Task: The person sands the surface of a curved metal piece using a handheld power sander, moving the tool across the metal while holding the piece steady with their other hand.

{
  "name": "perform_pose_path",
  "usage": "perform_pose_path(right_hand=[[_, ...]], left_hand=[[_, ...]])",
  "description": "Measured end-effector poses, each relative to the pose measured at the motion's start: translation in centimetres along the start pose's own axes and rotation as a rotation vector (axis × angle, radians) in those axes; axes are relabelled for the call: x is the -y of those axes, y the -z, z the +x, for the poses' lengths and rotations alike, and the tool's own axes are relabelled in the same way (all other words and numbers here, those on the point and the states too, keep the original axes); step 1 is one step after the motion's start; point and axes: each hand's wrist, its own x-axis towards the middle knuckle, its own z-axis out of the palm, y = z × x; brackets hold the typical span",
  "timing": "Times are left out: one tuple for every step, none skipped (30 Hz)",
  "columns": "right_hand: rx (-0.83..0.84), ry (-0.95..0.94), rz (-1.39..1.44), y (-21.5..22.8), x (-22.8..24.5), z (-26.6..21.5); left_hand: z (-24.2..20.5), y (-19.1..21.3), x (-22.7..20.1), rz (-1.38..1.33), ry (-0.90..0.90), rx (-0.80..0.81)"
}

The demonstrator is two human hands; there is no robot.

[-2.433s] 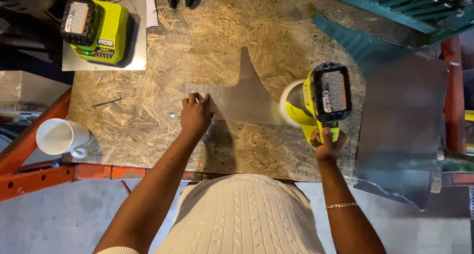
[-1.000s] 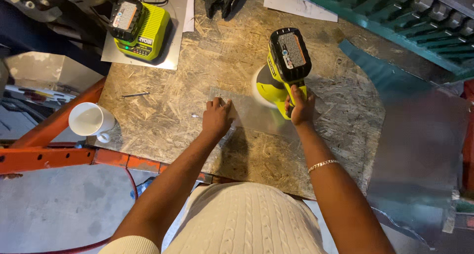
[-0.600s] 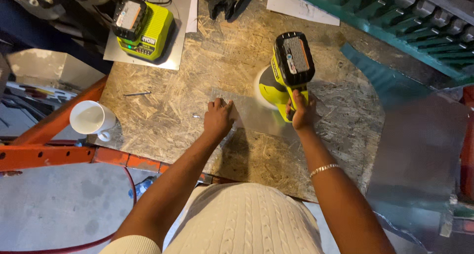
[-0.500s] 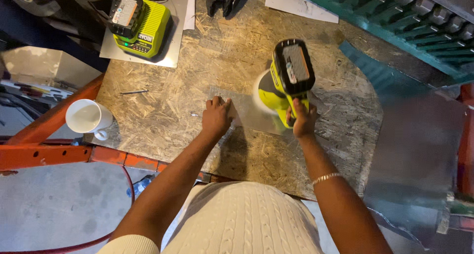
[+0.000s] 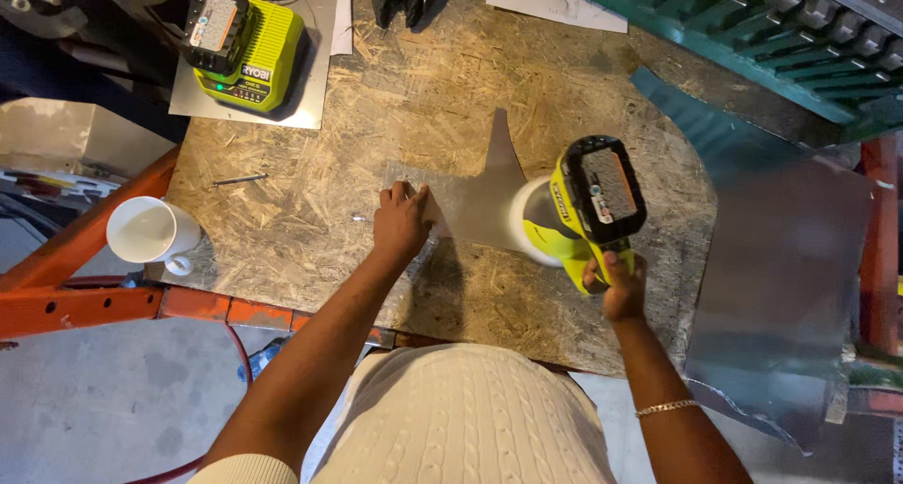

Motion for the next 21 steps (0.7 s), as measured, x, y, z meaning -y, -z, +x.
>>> perform_pose_path(right_hand=[[0.006,0.007,0.002,0.4,0.4,0.0],[0.013,0.014,0.004,0.7,0.9,0.0],[0.010,0.015,0.004,1.0,1.3,-0.2],[0.007,0.016,0.016,1.3,1.8,-0.4],[0.004,0.017,0.028,1.6,2.3,-0.6],[0.002,0.016,0.027,2.1,2.3,-0.6],[0.035,0.034,0.002,2.6,2.3,-0.6],[0.070,0.051,-0.023,3.1,2.4,-0.6],[0.069,0.050,-0.024,2.9,2.4,-0.9],[0.048,0.027,0.020,2.7,2.4,-1.2],[0.027,0.004,0.063,2.5,2.5,-1.6],[0.027,0.004,0.062,2.5,2.0,-1.6],[0.029,-0.003,0.065,2.4,1.4,-1.7],[0.031,-0.009,0.068,2.4,0.9,-1.7],[0.030,-0.009,0.067,2.0,0.8,-1.5],[0.058,0.010,0.024,1.6,0.7,-1.2],[0.087,0.029,-0.018,1.1,0.6,-1.0],[0.089,0.029,-0.018,0.6,0.7,-0.6],[0.116,0.049,-0.053,0.1,0.9,-0.2],[0.145,0.070,-0.088,-0.4,1.0,0.2],[0.148,0.071,-0.088,-1.2,1.4,0.2]], left_hand=[[0.1,-0.1,0.1,-0.008,-0.003,0.000],[0.1,-0.2,0.2,-0.016,-0.005,0.000],[0.2,-0.3,0.2,-0.016,-0.008,0.000],[0.3,-0.5,0.2,-0.004,-0.007,-0.001],[0.3,-0.6,0.3,0.008,-0.005,-0.002],[0.3,-0.7,0.2,0.008,-0.007,0.000],[0.3,-0.7,0.2,0.011,0.003,0.003],[0.3,-0.7,0.2,0.013,0.015,0.006],[0.3,-0.7,0.2,0.012,0.014,0.007],[0.3,-0.8,0.2,0.014,0.011,0.005],[0.3,-0.8,0.2,0.016,0.008,0.003],[0.2,-0.4,0.0,0.015,0.008,0.004],[0.1,0.0,-0.2,0.017,0.010,0.012],[0.0,0.4,-0.4,0.020,0.010,0.021],[0.1,0.2,-0.4,0.019,0.010,0.021],[0.1,0.1,-0.3,0.020,0.010,0.017],[0.2,0.0,-0.2,0.020,0.010,0.013],[0.1,0.0,-0.2,0.020,0.011,0.012],[0.0,0.1,-0.2,0.016,0.009,0.013],[0.0,0.2,-0.2,0.011,0.008,0.013],[0.0,0.0,-0.2,0.010,0.010,0.012]])
